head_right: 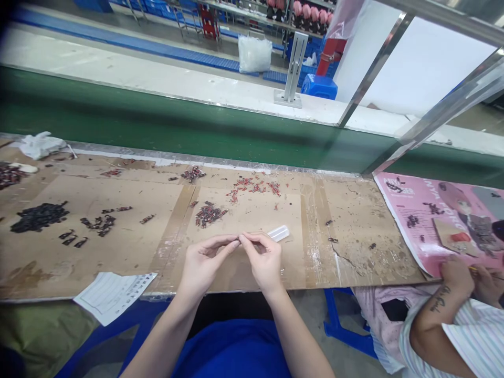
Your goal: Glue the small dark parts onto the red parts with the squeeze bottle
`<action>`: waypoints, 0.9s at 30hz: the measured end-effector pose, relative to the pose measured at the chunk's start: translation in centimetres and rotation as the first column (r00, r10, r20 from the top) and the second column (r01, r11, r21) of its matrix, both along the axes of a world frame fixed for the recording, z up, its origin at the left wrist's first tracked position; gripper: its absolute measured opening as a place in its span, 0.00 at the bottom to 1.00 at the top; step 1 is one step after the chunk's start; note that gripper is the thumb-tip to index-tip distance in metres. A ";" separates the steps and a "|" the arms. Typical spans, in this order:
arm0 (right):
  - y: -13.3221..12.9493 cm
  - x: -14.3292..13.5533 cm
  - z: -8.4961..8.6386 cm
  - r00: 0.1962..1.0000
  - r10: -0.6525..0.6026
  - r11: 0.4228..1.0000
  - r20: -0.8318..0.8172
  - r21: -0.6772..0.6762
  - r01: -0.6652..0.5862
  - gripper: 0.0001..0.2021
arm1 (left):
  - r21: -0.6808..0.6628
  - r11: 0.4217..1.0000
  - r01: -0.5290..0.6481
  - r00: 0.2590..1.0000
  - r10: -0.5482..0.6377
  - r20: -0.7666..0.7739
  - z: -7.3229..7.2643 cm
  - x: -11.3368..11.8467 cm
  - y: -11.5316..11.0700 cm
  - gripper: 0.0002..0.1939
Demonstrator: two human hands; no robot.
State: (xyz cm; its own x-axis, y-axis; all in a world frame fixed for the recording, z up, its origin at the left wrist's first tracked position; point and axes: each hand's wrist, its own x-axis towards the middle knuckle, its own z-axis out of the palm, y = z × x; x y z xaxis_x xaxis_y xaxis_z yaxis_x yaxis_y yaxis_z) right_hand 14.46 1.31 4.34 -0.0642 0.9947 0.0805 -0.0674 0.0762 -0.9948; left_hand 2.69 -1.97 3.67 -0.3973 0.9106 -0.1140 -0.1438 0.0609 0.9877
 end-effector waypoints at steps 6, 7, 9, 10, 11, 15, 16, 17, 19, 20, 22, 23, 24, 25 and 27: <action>-0.1 0.1 -0.3 0.996 -0.008 0.998 0.088 0.060 0.003 0.03 | 0.017 1.000 0.020 1.000 -0.020 0.012 0.1 0.2 0.0 0.10; -0.1 0.1 -0.3 0.995 -0.012 0.998 0.101 0.068 0.006 0.03 | 0.018 1.000 0.015 1.000 -0.015 0.004 0.0 0.2 0.1 0.10; -0.2 0.1 -0.3 0.992 -0.026 0.996 0.122 0.092 0.015 0.03 | 0.023 1.000 0.002 1.000 -0.002 -0.008 -0.1 0.3 0.2 0.10; -0.2 0.1 -0.3 0.991 -0.033 0.994 0.132 0.106 0.019 0.03 | 0.026 1.000 -0.003 1.000 0.004 -0.008 -0.1 0.3 0.2 0.10; -0.2 0.1 -0.3 0.989 -0.035 0.993 0.141 0.115 0.019 0.04 | 0.029 1.000 -0.006 1.000 0.006 -0.005 -0.1 0.3 0.3 0.10; 0.5 0.2 -0.5 0.993 0.042 0.998 0.106 0.042 -0.047 0.04 | 0.020 1.000 0.010 0.999 -0.011 0.049 -0.1 0.2 0.3 0.12; 0.7 0.2 -0.6 0.994 0.077 0.997 0.076 -0.005 -0.077 0.04 | 0.009 1.000 0.026 0.997 -0.027 0.067 -0.1 0.1 0.3 0.12; 1.0 0.3 -0.7 0.993 0.109 0.993 0.044 -0.056 -0.107 0.05 | -0.002 0.999 0.047 0.995 -0.046 0.083 -0.1 0.0 0.3 0.12; 1.6 0.4 -1.0 0.988 0.153 0.977 -0.005 -0.147 -0.152 0.09 | -0.020 0.995 0.096 0.990 -0.094 0.102 -0.4 -0.5 0.5 0.11; 1.8 0.4 -1.0 0.987 0.159 0.972 -0.012 -0.176 -0.158 0.11 | -0.018 0.993 0.114 0.989 -0.112 0.093 -0.6 -0.8 0.7 0.11; 2.1 0.6 -1.1 0.992 0.123 0.976 0.024 -0.182 -0.116 0.17 | 0.008 0.995 0.104 0.995 -0.104 0.009 -1.3 -1.9 1.5 0.11; 2.2 0.7 -1.0 0.994 0.084 0.984 0.064 -0.161 -0.072 0.18 | 0.028 0.997 0.072 0.995 -0.069 -0.073 -1.7 -2.6 2.0 0.10; 2.2 1.0 -0.9 0.993 0.040 0.991 0.112 -0.132 -0.025 0.18 | 0.047 0.999 0.025 0.983 -0.016 -0.182 -2.2 -3.5 2.5 0.10; 2.2 1.3 -0.8 0.987 -0.008 0.995 0.163 -0.099 0.024 0.17 | 0.059 0.998 -0.027 0.950 0.044 -0.309 -2.6 -4.4 3.0 0.10; 2.3 2.2 -0.6 0.963 -0.095 0.994 0.253 -0.036 0.108 0.16 | 0.070 0.994 -0.090 0.839 0.113 -0.532 -3.3 -6.3 3.7 0.09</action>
